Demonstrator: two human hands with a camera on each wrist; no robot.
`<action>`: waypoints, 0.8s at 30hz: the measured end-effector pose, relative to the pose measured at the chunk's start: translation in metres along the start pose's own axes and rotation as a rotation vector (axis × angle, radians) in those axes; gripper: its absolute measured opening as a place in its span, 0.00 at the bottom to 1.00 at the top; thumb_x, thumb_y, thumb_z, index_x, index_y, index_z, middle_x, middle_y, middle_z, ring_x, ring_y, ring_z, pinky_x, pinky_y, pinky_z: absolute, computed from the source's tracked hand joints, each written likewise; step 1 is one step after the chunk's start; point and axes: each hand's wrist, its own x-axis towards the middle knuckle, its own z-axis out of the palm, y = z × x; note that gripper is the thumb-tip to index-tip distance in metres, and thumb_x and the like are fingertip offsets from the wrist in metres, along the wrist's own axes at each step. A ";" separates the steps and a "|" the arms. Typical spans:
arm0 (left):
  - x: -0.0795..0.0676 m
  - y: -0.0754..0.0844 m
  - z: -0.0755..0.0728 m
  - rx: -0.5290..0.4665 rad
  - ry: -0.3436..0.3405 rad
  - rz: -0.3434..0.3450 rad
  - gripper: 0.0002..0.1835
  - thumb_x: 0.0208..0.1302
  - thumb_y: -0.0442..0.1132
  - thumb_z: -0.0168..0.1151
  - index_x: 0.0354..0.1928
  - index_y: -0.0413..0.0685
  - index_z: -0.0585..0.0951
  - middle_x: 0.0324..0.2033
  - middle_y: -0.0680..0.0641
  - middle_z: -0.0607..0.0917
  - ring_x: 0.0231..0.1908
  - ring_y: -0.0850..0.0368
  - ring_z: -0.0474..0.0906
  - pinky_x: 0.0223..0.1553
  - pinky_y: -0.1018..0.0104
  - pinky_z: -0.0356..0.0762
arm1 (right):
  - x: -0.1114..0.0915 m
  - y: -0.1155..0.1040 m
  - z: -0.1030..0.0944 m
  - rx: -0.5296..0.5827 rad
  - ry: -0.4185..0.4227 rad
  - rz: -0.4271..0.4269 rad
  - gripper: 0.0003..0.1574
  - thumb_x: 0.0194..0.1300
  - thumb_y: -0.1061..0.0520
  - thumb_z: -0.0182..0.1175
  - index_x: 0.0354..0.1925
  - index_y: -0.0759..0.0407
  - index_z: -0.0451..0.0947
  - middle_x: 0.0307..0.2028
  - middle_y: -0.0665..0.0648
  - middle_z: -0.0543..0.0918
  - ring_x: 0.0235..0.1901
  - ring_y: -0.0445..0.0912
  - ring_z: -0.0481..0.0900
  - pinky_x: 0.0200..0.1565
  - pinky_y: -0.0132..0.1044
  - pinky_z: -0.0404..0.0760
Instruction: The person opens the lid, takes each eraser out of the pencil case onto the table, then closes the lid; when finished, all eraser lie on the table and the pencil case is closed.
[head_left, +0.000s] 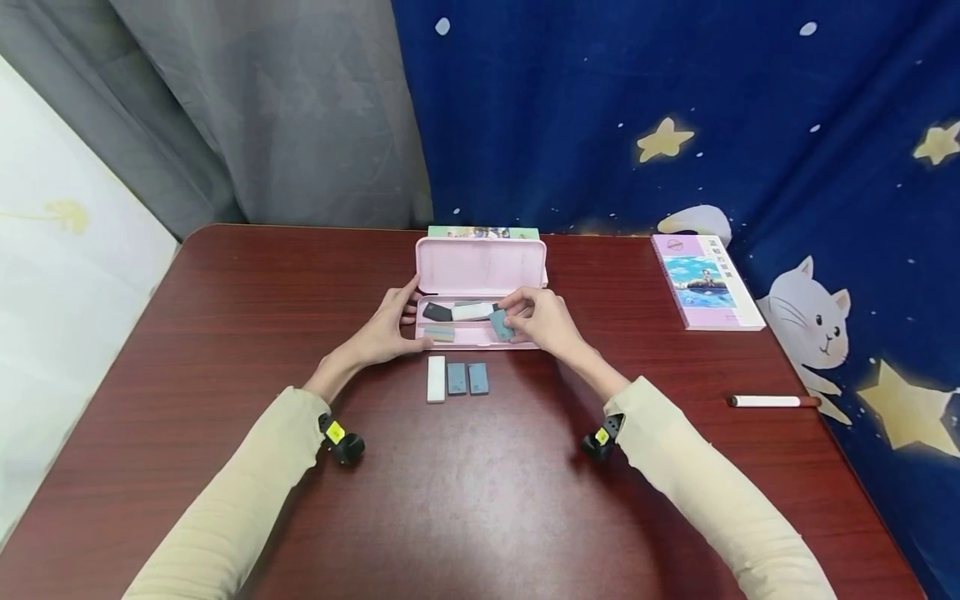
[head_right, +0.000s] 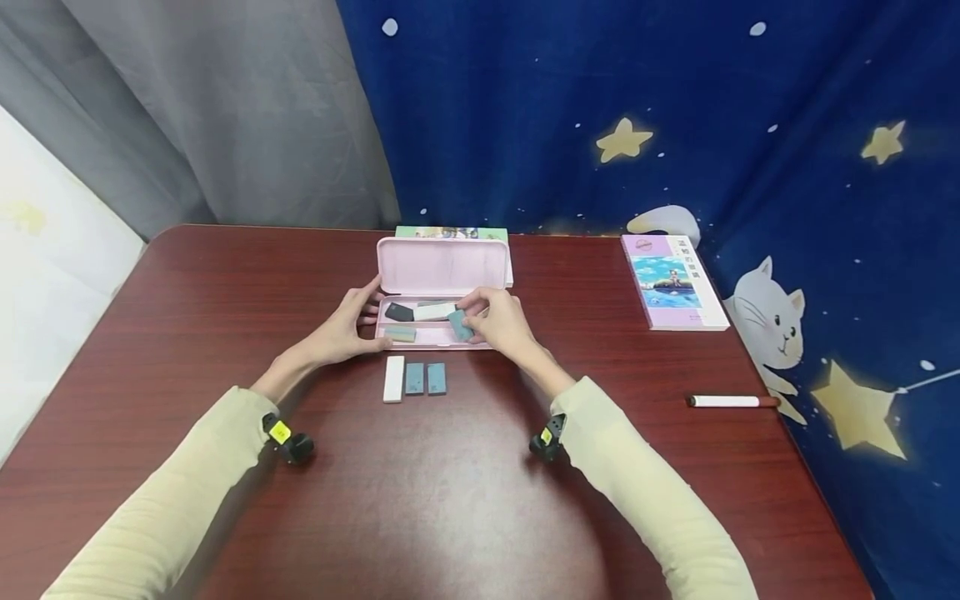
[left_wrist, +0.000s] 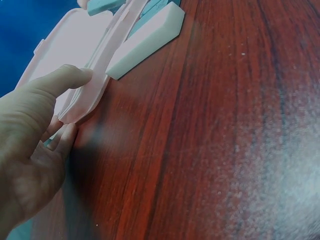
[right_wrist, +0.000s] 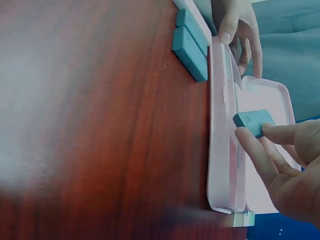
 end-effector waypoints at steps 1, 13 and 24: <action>0.000 0.000 0.000 0.001 0.000 0.000 0.55 0.49 0.24 0.71 0.72 0.27 0.44 0.56 0.24 0.60 0.55 0.30 0.64 0.58 0.43 0.67 | -0.002 0.001 0.000 0.022 -0.005 0.009 0.12 0.58 0.70 0.65 0.43 0.66 0.83 0.32 0.60 0.83 0.30 0.49 0.83 0.29 0.38 0.85; 0.007 -0.043 0.005 0.008 0.023 -0.002 0.59 0.49 0.30 0.75 0.76 0.41 0.44 0.58 0.33 0.61 0.56 0.41 0.66 0.59 0.50 0.69 | -0.029 0.003 0.002 0.203 -0.066 0.124 0.11 0.60 0.71 0.62 0.43 0.68 0.80 0.32 0.64 0.80 0.28 0.52 0.83 0.29 0.44 0.85; 0.006 -0.031 0.003 0.004 0.022 0.004 0.58 0.49 0.28 0.74 0.75 0.36 0.44 0.58 0.29 0.61 0.56 0.36 0.65 0.59 0.46 0.68 | -0.048 0.004 0.013 0.340 -0.115 0.248 0.13 0.59 0.74 0.60 0.44 0.74 0.76 0.31 0.66 0.79 0.26 0.55 0.84 0.31 0.45 0.85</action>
